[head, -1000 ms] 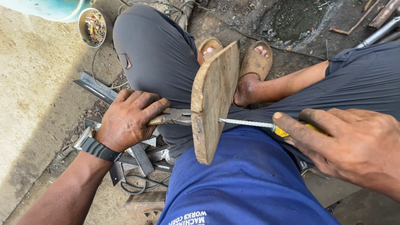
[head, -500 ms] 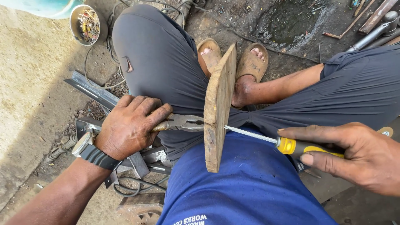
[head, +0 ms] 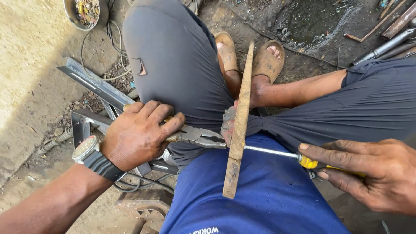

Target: Using pliers and a screwdriver to secure and adjust metal fittings on a wooden base.

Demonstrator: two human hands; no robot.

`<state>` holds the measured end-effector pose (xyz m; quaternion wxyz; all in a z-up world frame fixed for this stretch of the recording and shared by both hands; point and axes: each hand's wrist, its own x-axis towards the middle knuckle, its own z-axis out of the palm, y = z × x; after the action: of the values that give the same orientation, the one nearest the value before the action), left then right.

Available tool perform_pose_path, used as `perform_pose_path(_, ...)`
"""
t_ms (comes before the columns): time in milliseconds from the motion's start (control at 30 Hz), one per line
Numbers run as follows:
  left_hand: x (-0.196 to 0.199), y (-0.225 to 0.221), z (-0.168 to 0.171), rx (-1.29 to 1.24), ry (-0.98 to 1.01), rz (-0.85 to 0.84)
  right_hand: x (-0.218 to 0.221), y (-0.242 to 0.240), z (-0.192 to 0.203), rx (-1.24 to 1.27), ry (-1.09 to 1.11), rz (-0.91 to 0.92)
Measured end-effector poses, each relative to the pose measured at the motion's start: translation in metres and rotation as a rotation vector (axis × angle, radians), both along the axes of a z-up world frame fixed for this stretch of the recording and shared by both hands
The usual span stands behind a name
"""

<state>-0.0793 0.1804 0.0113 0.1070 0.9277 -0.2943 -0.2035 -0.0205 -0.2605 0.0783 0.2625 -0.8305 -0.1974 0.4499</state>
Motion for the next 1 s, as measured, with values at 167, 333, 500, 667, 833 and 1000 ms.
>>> perform_pose_path(167,0.004,0.001,-0.002,0.032,0.009,-0.022,-0.008,-0.004,-0.002,0.117,-0.534,0.368)
perform_pose_path(333,0.004,-0.006,0.003,0.041,-0.034,-0.01,-0.012,-0.008,0.005,0.034,-0.246,0.004)
perform_pose_path(500,0.002,-0.013,0.005,0.028,-0.036,0.007,-0.013,-0.042,-0.02,-0.356,0.636,-0.664)
perform_pose_path(667,0.005,-0.014,0.007,-0.004,-0.068,-0.01,-0.01,-0.028,-0.017,-0.095,0.149,-0.121)
perform_pose_path(833,0.005,-0.016,0.006,-0.015,-0.102,0.029,-0.016,-0.029,-0.017,-0.018,-0.476,0.255)
perform_pose_path(1000,0.005,-0.018,0.009,-0.015,-0.12,0.048,-0.007,-0.079,-0.046,-0.045,0.499,-0.386)
